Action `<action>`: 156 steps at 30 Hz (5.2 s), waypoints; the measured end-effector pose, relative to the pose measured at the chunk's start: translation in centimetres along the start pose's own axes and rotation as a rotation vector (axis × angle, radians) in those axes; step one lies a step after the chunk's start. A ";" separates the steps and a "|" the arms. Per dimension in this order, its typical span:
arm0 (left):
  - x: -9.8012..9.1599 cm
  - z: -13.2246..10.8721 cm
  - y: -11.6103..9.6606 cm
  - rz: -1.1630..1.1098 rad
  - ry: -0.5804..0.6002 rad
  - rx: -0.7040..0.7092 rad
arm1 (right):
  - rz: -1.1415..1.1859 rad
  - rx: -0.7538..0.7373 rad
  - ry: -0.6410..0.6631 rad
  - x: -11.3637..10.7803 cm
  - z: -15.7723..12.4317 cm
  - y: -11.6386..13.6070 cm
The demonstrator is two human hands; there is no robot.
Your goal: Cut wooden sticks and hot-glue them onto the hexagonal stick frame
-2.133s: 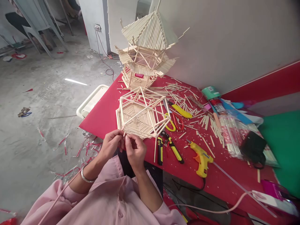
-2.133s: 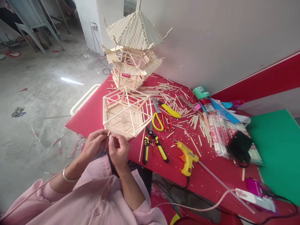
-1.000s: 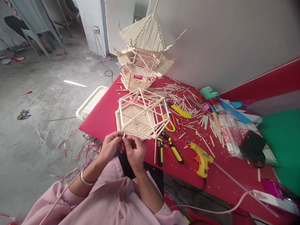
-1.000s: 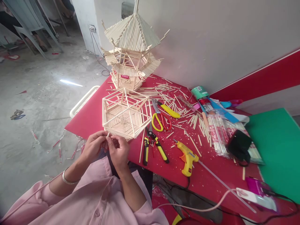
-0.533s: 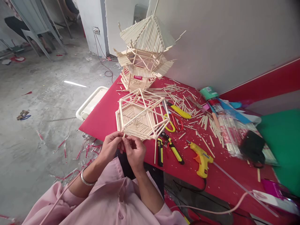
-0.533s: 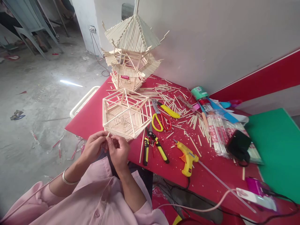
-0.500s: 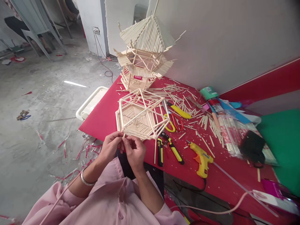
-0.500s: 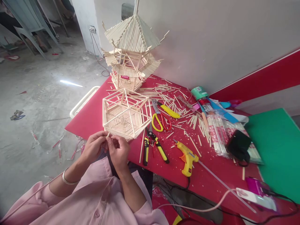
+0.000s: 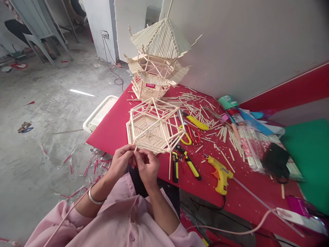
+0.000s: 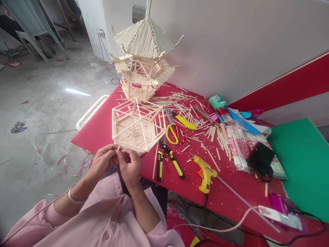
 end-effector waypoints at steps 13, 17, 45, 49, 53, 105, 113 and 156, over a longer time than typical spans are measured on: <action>0.1 0.0 -0.2 0.020 0.004 0.017 | -0.001 0.006 0.001 0.0 0.0 -0.5; 0.1 0.0 -0.2 0.010 0.006 0.016 | -0.004 0.006 -0.003 0.0 0.0 -0.4; 0.1 0.1 -0.1 -0.031 0.009 0.013 | 0.046 0.009 0.006 0.2 0.0 -0.1; 0.2 0.0 -0.1 -0.033 0.010 0.019 | 0.069 0.023 0.018 0.3 0.1 -0.1; 0.2 0.0 0.0 -0.036 0.009 0.016 | 0.081 0.035 0.029 0.4 0.0 -0.2; -0.2 0.1 -0.4 0.011 -0.047 0.017 | -0.094 -0.135 -0.062 -0.3 0.5 1.6; -0.3 0.1 -0.3 0.000 -0.041 0.013 | -0.092 -0.122 -0.065 -0.2 0.5 1.5; -0.1 0.0 -0.5 -0.026 -0.046 0.005 | -0.089 -0.135 -0.056 -0.2 0.5 1.5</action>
Point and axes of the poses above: each hand's wrist, its own z-axis towards the middle knuckle, its own x-axis out of the palm, y = z × x, the point moved 9 cm from there along z, towards the middle knuckle, and after that the axes turned 2 degrees about x, right-handed, at the moved point
